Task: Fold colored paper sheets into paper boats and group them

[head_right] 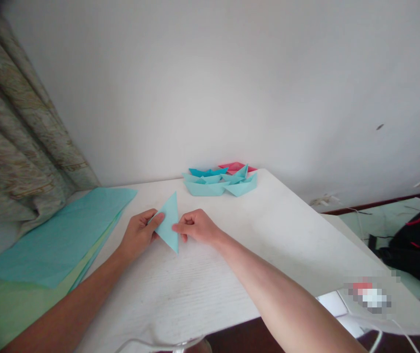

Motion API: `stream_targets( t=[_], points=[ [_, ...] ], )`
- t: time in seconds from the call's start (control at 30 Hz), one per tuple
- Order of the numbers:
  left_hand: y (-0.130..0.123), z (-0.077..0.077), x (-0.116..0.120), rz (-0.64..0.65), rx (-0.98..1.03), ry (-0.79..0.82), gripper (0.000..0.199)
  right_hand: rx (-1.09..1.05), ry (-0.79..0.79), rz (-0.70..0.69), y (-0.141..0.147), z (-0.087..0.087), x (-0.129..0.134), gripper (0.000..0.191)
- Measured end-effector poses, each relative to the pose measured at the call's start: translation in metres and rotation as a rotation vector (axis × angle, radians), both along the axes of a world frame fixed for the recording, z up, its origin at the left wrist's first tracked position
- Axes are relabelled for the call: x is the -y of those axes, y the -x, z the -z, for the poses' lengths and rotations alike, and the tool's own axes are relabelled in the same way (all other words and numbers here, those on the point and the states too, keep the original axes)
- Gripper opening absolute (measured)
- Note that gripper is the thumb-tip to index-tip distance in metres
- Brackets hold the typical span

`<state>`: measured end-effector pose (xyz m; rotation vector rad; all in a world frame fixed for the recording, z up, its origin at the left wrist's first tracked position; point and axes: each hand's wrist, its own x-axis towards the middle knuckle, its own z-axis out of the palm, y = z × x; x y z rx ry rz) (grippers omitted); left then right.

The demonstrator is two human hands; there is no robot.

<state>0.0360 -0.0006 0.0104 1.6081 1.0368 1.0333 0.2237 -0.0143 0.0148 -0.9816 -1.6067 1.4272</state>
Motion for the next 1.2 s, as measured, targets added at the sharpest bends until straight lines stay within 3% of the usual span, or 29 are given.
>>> stream_targets(
  t=[0.43,0.57,0.7,1.0,1.2],
  points=[
    [0.000,-0.005,-0.002,-0.140,0.008,-0.020,0.035,0.063,0.023,-0.113,-0.002,0.004,0.001,0.023],
    [-0.001,0.003,-0.007,-0.132,-0.078,-0.024,0.038,0.099,-0.019,0.023,0.002,0.004,0.004,0.024],
    [-0.001,0.010,-0.011,-0.146,-0.148,0.015,0.039,0.197,-0.173,0.198,0.006,0.007,0.008,0.026],
    [-0.015,0.003,0.003,0.179,0.240,0.243,0.075,0.419,-0.466,0.207,0.013,0.011,0.019,0.020],
    [-0.015,0.001,0.004,0.287,0.354,0.242,0.072,0.365,-0.496,0.209,0.011,0.001,0.022,0.021]
  ],
)
